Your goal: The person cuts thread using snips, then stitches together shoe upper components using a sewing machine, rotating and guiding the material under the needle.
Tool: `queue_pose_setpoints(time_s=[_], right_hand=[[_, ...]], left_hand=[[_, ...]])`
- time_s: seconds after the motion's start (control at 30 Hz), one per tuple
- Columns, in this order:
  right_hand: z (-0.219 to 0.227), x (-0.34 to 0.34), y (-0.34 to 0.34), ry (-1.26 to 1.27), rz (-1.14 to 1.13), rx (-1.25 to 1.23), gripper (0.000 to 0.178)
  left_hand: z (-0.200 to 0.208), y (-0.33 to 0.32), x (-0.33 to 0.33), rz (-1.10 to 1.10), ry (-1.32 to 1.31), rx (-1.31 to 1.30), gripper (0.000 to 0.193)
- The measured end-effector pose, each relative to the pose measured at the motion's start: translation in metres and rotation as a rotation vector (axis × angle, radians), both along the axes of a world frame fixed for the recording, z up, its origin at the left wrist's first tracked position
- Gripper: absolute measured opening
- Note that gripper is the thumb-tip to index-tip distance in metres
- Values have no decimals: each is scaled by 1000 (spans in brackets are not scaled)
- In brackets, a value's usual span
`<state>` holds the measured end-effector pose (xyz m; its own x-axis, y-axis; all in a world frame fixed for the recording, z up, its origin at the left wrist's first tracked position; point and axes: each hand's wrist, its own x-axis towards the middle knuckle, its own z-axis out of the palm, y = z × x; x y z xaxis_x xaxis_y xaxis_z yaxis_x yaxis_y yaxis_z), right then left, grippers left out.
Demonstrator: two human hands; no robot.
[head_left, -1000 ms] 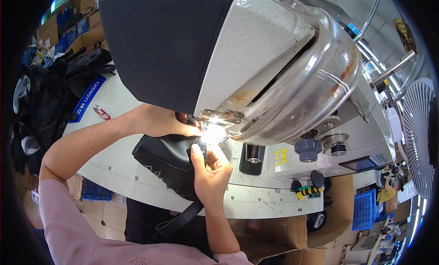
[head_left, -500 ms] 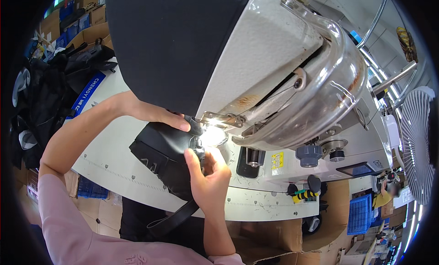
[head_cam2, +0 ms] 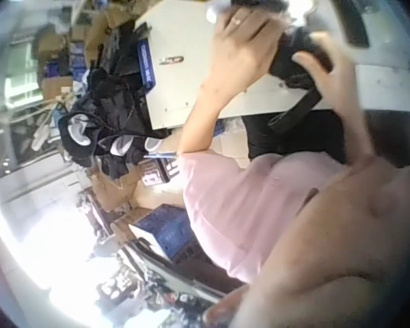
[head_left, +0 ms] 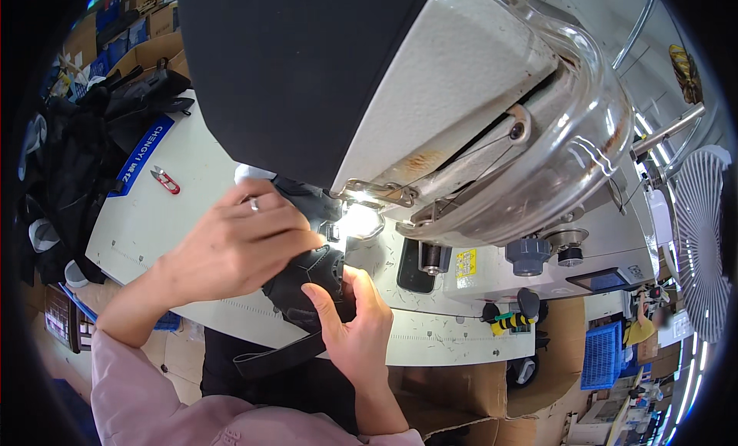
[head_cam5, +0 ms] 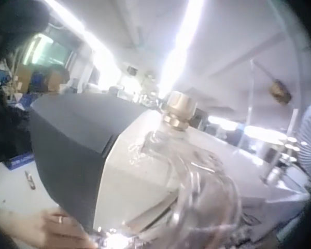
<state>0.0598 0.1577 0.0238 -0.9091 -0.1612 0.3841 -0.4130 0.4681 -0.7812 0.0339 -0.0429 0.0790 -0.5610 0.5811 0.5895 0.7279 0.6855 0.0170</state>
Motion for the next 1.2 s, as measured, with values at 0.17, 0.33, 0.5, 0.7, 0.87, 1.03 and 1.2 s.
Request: queue_pose_setpoints(time_s=[0.17,0.33,0.5,0.7,0.87,1.03,1.2], right_hand=[[4,-4,10,-20,21,120,43],[2,-6,14,15,48,172,42],[-2,-5,11,38,25,116,38],[0,-6,12,9,24,36,34],[0,-11,12,-6,2,41,33],[4,-15,12,-28,2,52,34],[7,-17,10,-32,-13,86,36]], left_hand=[[-26,7,-20,-75,-42,74,12],[-35,11,-23,-89,31,121,16],[-40,12,-24,-76,206,145,15],[-39,10,-25,-41,281,166,14],[-36,10,-31,-50,310,203,13],[-38,9,-37,-54,281,227,13],[-46,5,-42,-38,215,291,10]])
